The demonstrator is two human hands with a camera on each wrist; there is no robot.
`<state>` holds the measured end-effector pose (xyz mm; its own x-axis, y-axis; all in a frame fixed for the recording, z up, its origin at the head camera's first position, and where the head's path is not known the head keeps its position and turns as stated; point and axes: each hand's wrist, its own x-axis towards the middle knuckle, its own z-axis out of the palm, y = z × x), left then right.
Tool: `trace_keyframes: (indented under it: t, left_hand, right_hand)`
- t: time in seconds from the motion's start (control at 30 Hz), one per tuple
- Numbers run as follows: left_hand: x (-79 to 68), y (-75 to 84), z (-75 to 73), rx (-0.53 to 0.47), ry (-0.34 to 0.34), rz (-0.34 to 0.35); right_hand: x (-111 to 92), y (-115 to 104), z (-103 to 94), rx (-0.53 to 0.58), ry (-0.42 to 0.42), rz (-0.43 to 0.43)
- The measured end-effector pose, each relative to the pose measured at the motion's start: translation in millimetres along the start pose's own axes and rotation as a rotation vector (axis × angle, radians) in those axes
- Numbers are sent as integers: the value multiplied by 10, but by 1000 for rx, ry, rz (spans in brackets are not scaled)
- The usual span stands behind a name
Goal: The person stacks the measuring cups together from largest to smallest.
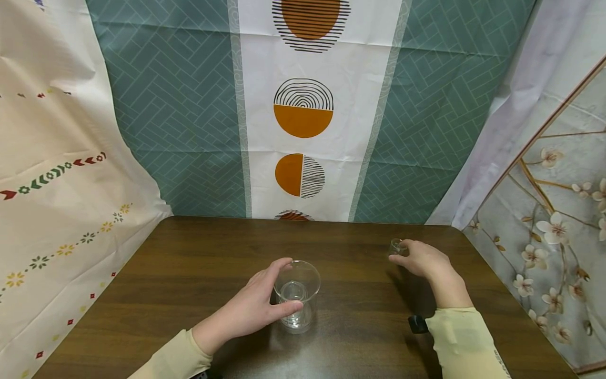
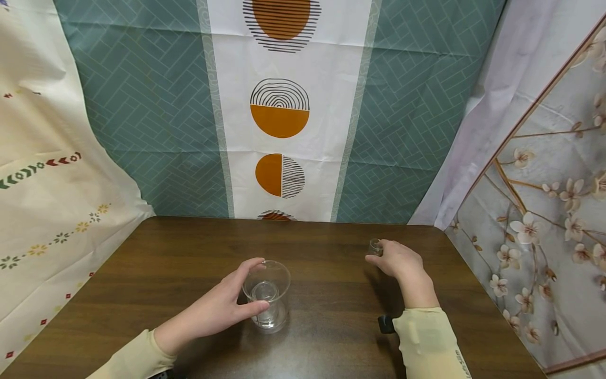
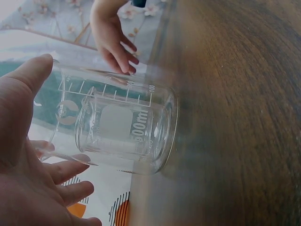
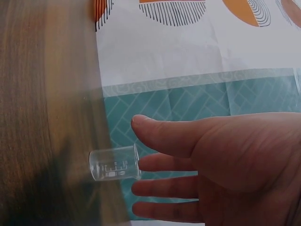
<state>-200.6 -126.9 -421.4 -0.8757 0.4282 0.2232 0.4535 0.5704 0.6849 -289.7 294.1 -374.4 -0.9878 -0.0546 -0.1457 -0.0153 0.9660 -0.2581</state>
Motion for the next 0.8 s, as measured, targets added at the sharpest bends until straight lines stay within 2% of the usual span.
trace_keyframes:
  t: [0.8]
  left_hand:
    - [1, -3, 3, 3, -3, 4]
  right_hand:
    - [65, 54, 56, 35, 15, 6]
